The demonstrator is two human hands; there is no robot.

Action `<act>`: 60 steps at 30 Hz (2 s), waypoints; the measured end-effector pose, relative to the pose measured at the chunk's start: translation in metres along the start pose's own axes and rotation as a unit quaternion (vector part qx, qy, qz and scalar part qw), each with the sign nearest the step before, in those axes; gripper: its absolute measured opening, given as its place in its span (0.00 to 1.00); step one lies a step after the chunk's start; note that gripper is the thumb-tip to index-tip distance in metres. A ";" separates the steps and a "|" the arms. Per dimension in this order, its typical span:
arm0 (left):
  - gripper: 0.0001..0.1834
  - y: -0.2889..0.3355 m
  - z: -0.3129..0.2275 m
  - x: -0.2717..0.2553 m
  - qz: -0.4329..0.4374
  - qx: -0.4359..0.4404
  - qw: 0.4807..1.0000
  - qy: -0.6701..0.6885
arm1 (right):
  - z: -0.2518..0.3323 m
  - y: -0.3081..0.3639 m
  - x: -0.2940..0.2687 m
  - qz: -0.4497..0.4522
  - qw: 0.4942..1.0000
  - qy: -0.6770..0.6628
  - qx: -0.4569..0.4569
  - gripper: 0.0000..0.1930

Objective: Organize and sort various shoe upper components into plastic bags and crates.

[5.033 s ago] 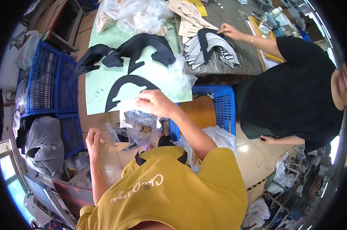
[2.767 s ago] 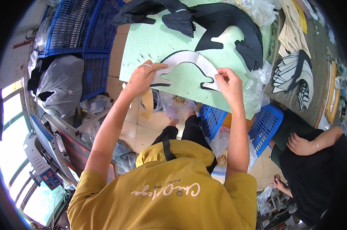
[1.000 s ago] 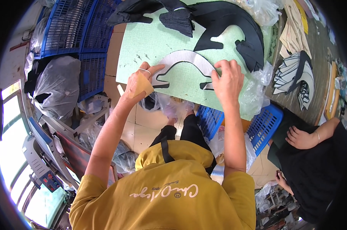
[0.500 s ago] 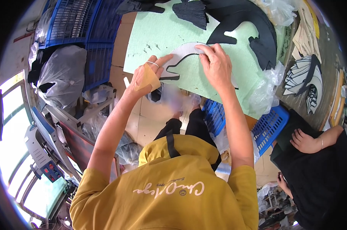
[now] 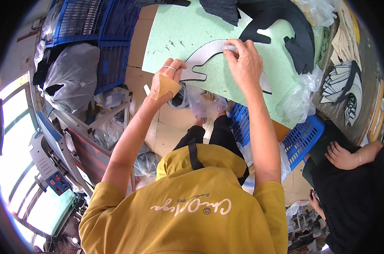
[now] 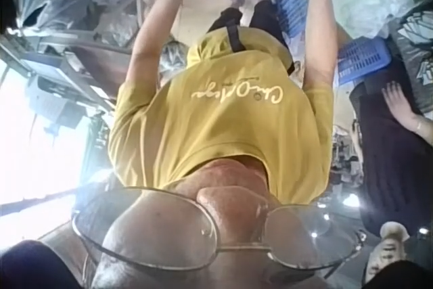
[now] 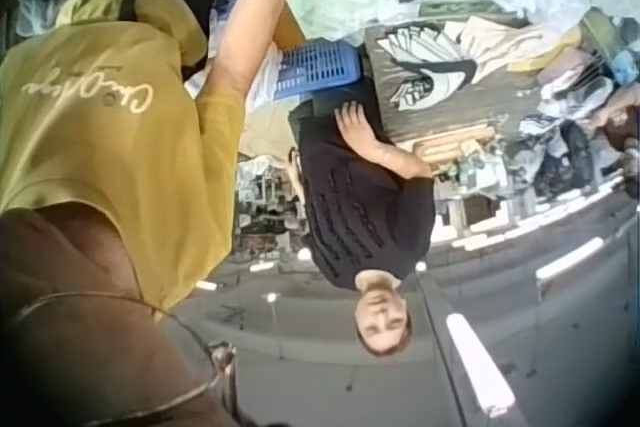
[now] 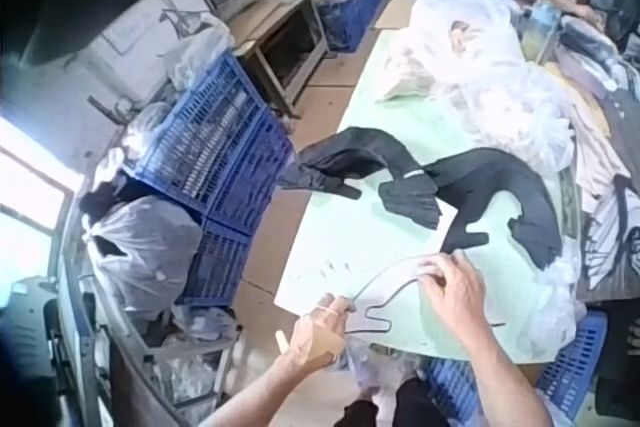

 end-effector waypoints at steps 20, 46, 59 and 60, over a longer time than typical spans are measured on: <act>0.44 -0.005 -0.041 0.033 0.128 0.154 0.959 -0.202 | -0.016 0.021 -0.014 -0.047 0.997 -0.032 -0.061 0.13; 0.40 -0.010 -0.043 0.040 0.143 0.172 0.936 -0.270 | -0.064 0.087 -0.041 -0.110 0.990 -0.052 0.068 0.21; 0.43 -0.007 -0.048 0.034 0.152 0.193 0.935 -0.255 | -0.040 0.092 -0.037 -0.102 0.983 0.134 0.069 0.29; 0.43 -0.007 -0.048 0.034 0.152 0.190 0.938 -0.247 | -0.037 0.092 -0.037 -0.096 0.983 0.139 0.070 0.31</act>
Point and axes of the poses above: each hand's wrist, its own y-axis away from the middle knuckle, its own x-axis out of the palm, z = x × y, the point moved 6 cm from there along -y, towards the middle knuckle, and after that the axes turned 9 degrees about y, right-handed, at the moved point
